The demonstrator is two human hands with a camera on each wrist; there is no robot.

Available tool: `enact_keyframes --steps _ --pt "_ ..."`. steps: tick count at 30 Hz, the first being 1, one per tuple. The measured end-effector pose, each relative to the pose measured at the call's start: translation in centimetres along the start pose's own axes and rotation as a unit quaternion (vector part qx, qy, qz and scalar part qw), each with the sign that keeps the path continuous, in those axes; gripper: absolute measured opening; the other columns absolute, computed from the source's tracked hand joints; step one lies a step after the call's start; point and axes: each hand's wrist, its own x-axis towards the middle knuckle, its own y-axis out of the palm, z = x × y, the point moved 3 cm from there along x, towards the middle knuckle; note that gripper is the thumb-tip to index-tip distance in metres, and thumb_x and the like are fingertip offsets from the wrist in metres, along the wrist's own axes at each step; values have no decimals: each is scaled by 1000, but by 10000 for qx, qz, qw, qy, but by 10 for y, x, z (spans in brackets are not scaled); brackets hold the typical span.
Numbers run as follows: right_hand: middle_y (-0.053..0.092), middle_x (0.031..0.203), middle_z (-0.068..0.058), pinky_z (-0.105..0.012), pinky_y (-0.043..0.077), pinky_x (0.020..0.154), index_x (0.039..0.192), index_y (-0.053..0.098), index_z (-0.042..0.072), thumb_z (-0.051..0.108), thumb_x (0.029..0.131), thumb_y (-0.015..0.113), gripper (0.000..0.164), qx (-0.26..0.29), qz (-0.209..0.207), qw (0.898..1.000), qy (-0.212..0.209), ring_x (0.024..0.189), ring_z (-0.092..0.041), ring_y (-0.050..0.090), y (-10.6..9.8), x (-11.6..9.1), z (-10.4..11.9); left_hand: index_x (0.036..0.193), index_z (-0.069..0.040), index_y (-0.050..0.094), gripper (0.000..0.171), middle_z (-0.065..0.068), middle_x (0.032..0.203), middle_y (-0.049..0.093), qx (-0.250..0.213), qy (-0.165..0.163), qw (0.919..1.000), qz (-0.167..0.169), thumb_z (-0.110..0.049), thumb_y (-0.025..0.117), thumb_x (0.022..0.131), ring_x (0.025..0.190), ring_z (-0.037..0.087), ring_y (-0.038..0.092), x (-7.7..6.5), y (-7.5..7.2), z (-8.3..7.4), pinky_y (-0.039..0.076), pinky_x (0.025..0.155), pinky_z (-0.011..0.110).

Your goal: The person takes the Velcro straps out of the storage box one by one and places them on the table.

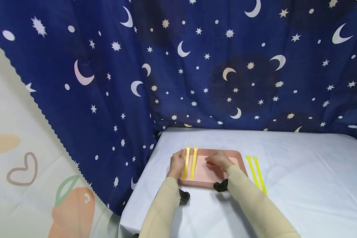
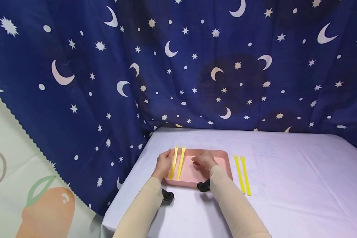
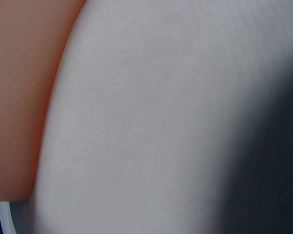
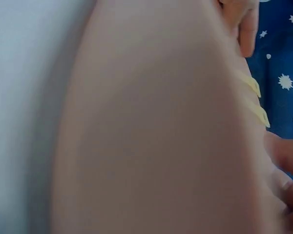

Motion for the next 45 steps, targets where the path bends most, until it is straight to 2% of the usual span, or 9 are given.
enact_keyframes --steps 5,11,17,21,26,36,40,45 --pt "67 70 -7 -21 61 59 105 66 -18 0 94 64 22 118 71 9999 81 58 -8 63 11 3 -4 149 -10 48 45 8 154 48 -26 -40 10000 -5 -6 37 106 147 28 39 1 2 1 36 122 44" --pt "65 71 -6 -20 60 59 102 66 -16 0 94 64 19 190 135 9997 119 60 -8 62 23 6 -3 150 -12 46 45 7 155 47 -27 -77 10000 28 -7 36 106 147 27 39 2 4 -1 37 121 44" --pt "64 73 -6 -19 59 58 98 67 -14 1 94 64 16 -68 71 9999 43 62 -9 60 28 9 1 150 -11 47 44 7 155 47 10 6 10000 15 -7 36 107 147 26 39 2 3 -6 37 121 43" --pt "65 73 -7 -20 60 58 101 67 -16 0 93 65 18 109 98 9999 30 61 -9 61 34 12 2 149 -9 47 44 9 154 48 81 106 9999 -51 -6 36 106 146 27 40 0 1 -9 36 122 44" --pt "64 67 -6 -20 59 55 95 68 -17 -2 91 66 16 62 41 10000 -13 56 -9 59 45 13 2 149 -8 48 45 10 153 49 150 146 9997 -94 -6 36 106 146 27 40 -1 -1 -6 34 123 44" --pt "59 59 -5 -20 52 48 76 64 -7 -1 89 66 14 -221 -186 9996 -46 50 -10 56 54 10 5 149 -12 48 45 8 154 48 220 103 9997 -31 -7 37 106 145 26 41 1 0 -4 37 121 44" --pt "59 59 -4 -19 50 48 79 65 -9 -3 89 65 12 -101 -232 9997 -66 50 -9 55 55 7 5 149 -10 49 45 9 153 49 337 175 9992 -93 -5 37 105 144 28 43 -1 -1 -5 39 120 45" --pt "58 60 -6 -20 49 48 85 66 -14 -5 91 62 12 27 -219 9996 -154 50 -11 53 55 7 2 149 -11 47 45 8 154 48 253 75 9996 -42 -6 37 106 146 27 40 -2 0 -5 36 122 45"
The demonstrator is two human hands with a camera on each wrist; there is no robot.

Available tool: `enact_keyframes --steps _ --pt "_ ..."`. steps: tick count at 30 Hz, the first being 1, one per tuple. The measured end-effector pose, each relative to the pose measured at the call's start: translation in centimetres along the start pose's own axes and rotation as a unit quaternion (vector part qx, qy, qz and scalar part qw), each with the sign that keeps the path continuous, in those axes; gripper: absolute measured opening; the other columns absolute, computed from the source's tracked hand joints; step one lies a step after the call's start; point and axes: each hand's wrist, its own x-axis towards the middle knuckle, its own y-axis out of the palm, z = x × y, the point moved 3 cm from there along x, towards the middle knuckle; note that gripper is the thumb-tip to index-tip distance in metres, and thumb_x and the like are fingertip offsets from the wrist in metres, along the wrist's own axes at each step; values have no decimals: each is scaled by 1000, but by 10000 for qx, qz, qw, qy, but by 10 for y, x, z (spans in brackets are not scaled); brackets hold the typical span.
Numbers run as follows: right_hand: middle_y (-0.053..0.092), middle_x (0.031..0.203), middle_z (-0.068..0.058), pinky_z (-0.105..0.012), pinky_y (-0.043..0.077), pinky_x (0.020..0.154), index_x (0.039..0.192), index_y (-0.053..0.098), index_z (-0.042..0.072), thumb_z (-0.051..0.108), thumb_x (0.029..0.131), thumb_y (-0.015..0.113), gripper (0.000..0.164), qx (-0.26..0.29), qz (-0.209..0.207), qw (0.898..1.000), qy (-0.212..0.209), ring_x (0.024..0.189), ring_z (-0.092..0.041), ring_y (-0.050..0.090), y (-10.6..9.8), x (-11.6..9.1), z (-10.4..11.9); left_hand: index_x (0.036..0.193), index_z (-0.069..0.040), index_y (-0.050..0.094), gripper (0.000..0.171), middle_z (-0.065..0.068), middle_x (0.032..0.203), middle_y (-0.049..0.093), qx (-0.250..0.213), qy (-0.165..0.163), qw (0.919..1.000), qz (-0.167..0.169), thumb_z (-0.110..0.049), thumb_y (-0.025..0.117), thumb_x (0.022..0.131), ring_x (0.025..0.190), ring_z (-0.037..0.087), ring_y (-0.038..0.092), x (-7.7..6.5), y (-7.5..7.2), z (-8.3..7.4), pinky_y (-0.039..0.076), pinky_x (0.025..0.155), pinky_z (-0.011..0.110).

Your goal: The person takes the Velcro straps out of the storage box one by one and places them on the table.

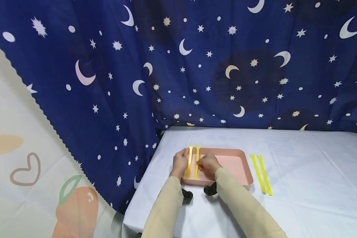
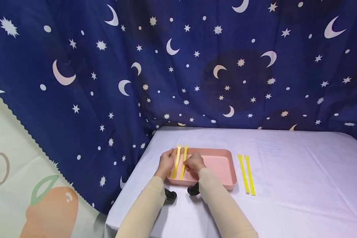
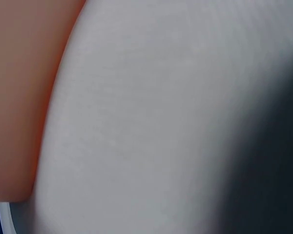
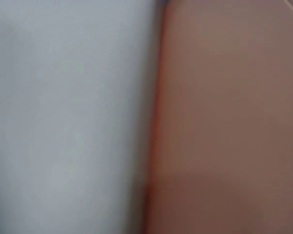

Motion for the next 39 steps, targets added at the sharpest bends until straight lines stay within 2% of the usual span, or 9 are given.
enact_keyframes --steps 9,15,21,27,39 --pt "58 64 -6 -20 52 49 90 66 -14 -5 92 62 10 201 -20 9998 -33 51 -10 54 0 2 -4 149 -10 48 45 9 154 48 -45 21 10000 -64 -6 37 106 146 28 39 -3 0 -1 34 122 46" --pt "59 64 -5 -19 50 49 91 66 -12 -3 93 63 10 130 -15 9999 -23 51 -9 53 -2 2 -7 149 -10 47 44 8 154 48 -116 -30 9999 -11 -7 38 106 147 27 39 -1 0 0 34 122 45" --pt "59 67 -6 -20 53 51 95 66 -12 -1 95 61 12 119 -33 9999 -51 53 -10 55 -4 0 -8 149 -10 48 43 8 153 49 -133 44 9999 -15 -8 38 107 146 28 40 0 1 1 35 122 45" --pt "59 67 -6 -20 54 53 97 66 -11 0 96 60 13 107 -29 9999 -48 55 -10 56 -6 0 -9 149 -9 47 44 9 154 47 -162 -16 9999 23 -7 38 106 147 28 39 0 1 1 36 122 45" --pt "59 69 -7 -21 53 54 99 65 -11 1 97 59 14 260 80 9996 -14 58 -12 55 -9 -2 -10 149 -10 48 43 9 154 48 -147 -8 9999 23 -9 38 107 147 28 39 2 1 2 34 123 46"
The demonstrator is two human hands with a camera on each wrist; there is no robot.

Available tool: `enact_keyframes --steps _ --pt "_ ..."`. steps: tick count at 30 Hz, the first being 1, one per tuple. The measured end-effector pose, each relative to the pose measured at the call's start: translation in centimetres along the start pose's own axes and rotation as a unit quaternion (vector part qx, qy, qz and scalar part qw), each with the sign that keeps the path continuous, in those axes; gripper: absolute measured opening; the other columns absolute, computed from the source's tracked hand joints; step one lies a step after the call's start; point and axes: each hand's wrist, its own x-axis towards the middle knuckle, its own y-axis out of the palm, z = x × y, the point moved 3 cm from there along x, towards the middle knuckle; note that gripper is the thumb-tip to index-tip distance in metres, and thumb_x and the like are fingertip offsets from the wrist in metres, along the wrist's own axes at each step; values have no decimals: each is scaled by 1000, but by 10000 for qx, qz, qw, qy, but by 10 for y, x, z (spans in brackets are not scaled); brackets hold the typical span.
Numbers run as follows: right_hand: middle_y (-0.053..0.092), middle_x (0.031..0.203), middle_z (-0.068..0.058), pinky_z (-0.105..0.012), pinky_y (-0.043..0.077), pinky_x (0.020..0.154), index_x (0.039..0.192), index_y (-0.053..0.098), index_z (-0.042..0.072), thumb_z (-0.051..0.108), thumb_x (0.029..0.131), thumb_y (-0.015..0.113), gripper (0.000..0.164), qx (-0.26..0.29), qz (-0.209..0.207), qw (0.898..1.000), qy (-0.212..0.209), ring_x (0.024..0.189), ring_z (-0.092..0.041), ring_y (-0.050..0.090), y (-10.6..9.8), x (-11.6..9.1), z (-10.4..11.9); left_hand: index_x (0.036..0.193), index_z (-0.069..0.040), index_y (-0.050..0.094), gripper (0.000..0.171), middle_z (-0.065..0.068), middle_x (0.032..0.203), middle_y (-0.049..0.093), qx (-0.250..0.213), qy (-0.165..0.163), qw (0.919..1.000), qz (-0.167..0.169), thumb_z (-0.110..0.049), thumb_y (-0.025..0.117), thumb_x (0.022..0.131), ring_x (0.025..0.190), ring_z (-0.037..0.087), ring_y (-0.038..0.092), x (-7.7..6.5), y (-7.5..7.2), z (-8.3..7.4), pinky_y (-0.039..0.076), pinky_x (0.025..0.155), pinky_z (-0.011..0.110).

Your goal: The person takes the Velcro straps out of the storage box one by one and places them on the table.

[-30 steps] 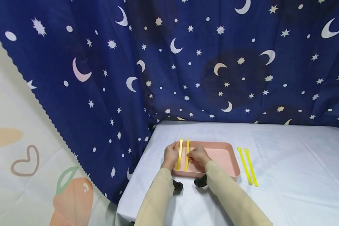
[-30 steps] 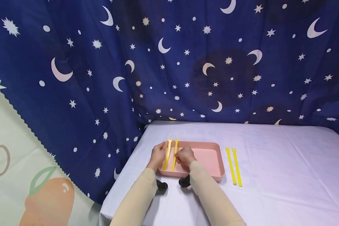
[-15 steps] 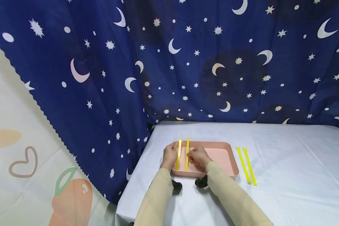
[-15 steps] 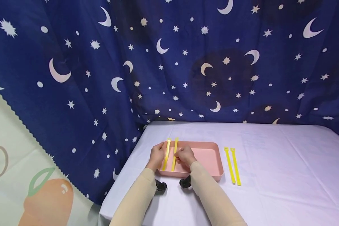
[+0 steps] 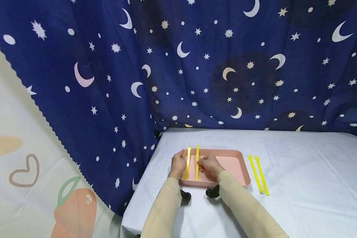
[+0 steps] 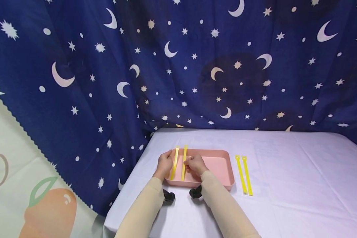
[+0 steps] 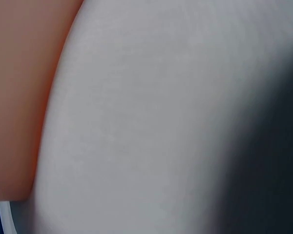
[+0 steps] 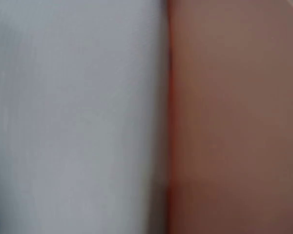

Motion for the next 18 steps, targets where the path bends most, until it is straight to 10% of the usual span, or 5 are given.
enact_keyframes --steps 18 --pt "59 71 -7 -20 51 54 99 65 -11 1 98 57 14 -28 87 9999 75 59 -12 53 -15 -1 -5 147 -7 50 42 12 151 51 93 255 9996 -104 -8 39 106 145 31 41 0 1 2 35 122 47"
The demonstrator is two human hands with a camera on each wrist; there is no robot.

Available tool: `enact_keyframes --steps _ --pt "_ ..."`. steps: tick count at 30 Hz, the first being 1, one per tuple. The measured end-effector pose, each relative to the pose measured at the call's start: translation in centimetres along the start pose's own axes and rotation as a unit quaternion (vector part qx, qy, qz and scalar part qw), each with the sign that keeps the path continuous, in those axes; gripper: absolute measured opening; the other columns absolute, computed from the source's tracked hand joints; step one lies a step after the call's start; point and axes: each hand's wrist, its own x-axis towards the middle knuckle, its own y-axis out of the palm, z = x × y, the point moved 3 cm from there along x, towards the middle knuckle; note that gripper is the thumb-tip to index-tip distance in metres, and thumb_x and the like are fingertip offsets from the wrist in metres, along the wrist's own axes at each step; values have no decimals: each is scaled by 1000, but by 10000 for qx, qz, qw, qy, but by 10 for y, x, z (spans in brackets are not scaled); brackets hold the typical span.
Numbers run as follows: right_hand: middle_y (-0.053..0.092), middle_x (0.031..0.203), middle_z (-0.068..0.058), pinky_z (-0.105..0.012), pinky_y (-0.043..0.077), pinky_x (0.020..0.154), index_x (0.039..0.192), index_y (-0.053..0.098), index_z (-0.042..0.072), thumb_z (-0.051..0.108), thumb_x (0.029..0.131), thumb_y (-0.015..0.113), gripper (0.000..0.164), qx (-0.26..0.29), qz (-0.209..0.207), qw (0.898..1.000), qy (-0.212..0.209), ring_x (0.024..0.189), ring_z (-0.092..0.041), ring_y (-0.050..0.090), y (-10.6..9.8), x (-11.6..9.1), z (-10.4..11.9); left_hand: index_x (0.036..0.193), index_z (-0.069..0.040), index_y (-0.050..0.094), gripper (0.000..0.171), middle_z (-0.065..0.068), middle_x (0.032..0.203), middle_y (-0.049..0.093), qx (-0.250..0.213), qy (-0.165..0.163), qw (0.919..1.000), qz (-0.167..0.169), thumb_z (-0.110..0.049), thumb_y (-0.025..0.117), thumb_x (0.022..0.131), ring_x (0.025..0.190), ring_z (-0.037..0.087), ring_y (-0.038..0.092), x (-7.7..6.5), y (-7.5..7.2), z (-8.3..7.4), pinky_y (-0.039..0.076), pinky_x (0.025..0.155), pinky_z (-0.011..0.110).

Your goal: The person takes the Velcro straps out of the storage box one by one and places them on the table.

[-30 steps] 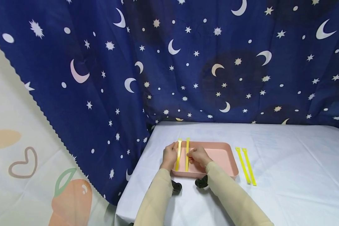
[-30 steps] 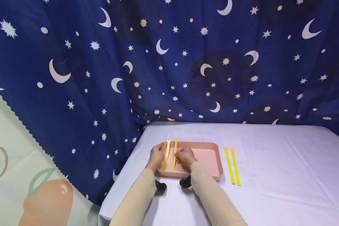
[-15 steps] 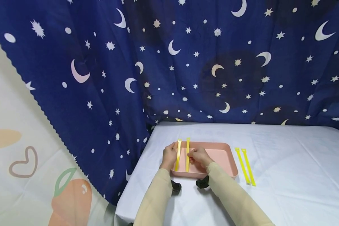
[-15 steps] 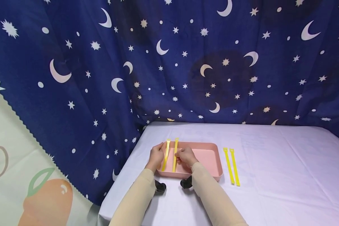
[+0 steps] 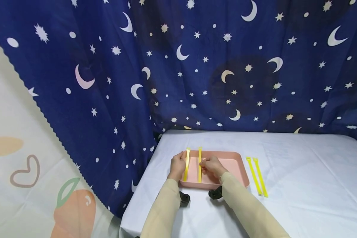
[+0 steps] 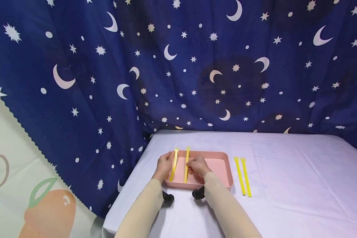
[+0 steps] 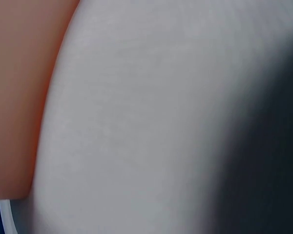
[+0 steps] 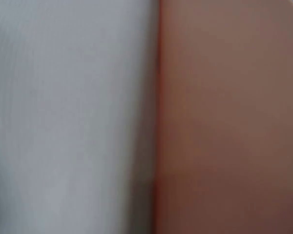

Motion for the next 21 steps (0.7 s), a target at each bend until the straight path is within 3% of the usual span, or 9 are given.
enact_keyframes --steps 21 --pt "56 67 -5 -20 50 53 97 63 -13 0 98 55 15 132 36 9998 -120 57 -11 52 -23 -9 -3 146 -5 50 43 13 150 51 -46 27 10000 -2 -6 40 105 144 32 41 -1 -1 0 35 122 48"
